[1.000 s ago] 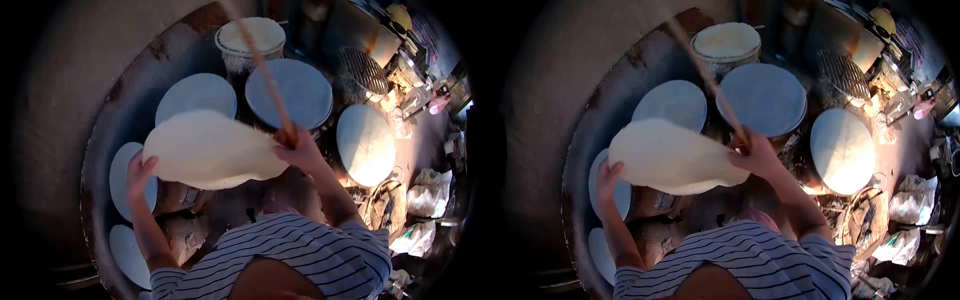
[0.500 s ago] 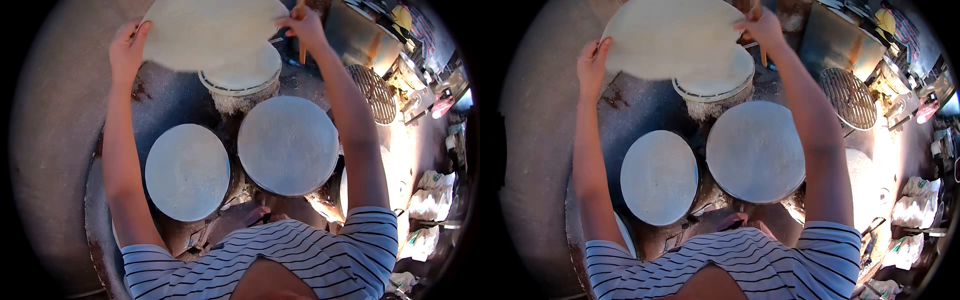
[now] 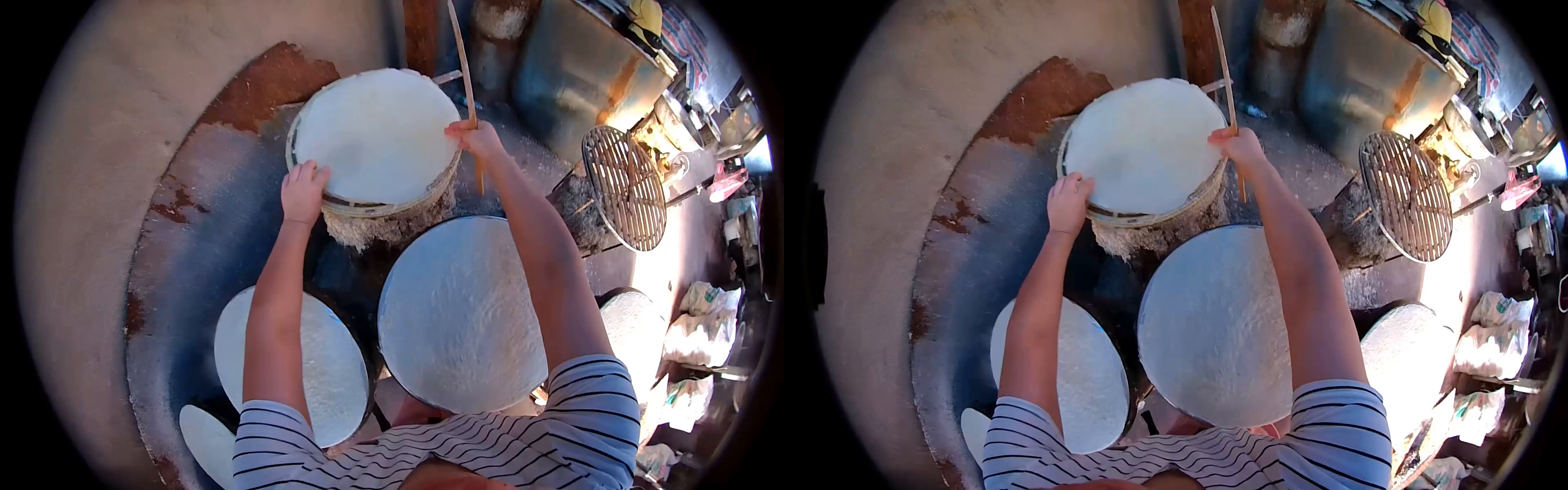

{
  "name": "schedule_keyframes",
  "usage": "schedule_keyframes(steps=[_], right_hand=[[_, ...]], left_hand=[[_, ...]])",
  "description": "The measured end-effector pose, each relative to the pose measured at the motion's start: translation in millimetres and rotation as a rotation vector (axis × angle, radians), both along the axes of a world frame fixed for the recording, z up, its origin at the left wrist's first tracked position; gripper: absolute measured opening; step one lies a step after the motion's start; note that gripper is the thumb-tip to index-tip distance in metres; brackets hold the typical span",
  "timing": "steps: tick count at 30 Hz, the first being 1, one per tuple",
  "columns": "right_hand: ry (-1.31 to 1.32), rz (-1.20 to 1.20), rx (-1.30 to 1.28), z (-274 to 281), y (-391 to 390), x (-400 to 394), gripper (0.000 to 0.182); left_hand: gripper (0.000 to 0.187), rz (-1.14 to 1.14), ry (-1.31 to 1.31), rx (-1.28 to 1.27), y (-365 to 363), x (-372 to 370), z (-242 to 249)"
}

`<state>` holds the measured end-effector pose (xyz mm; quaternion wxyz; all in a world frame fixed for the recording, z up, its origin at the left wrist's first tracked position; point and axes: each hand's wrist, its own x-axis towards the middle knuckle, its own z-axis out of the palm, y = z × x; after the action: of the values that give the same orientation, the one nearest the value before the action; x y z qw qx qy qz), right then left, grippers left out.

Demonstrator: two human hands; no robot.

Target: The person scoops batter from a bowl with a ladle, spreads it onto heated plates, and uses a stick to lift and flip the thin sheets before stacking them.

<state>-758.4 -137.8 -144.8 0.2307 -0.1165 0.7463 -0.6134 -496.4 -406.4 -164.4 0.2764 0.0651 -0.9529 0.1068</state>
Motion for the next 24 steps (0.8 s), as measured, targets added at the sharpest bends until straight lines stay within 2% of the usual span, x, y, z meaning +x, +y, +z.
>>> schedule_keyframes(steps=[8,13,16,17,19,20,23,24], right_hand=[[-0.016,-0.035,-0.148,7.9,-9.9,-8.5,0.031],[0.045,-0.007,-0.257,48.3,-17.0,5.3,0.036],[0.059,-0.011,-0.249,35.8,-24.5,-15.4,0.039],[0.008,-0.010,-0.148,26.5,-24.6,-22.8,0.041],[0.016,0.004,-0.142,2.6,-20.1,-29.2,0.024],[0.015,0.010,-0.134,-10.2,-16.4,-31.3,0.017],[0.003,0.040,-0.199,-19.2,-9.1,-32.4,0.016],[0.044,0.014,-0.126,-16.6,-7.4,-32.0,0.020]], left_hand=[[0.025,-0.022,0.050,0.007,1.8,-15.6,4.7],[0.024,-0.013,0.064,0.018,4.8,-15.8,3.3],[0.027,-0.008,0.068,0.054,12.3,-12.5,-0.8],[0.030,0.003,0.051,0.072,12.8,-14.1,-1.3],[0.034,0.034,0.001,0.087,9.9,-16.5,-2.9],[0.030,0.043,-0.009,0.090,9.0,-15.9,-4.5],[0.022,0.071,-0.047,0.121,10.3,-16.9,-1.5],[0.022,0.070,-0.047,0.131,8.2,-17.3,-2.7]])
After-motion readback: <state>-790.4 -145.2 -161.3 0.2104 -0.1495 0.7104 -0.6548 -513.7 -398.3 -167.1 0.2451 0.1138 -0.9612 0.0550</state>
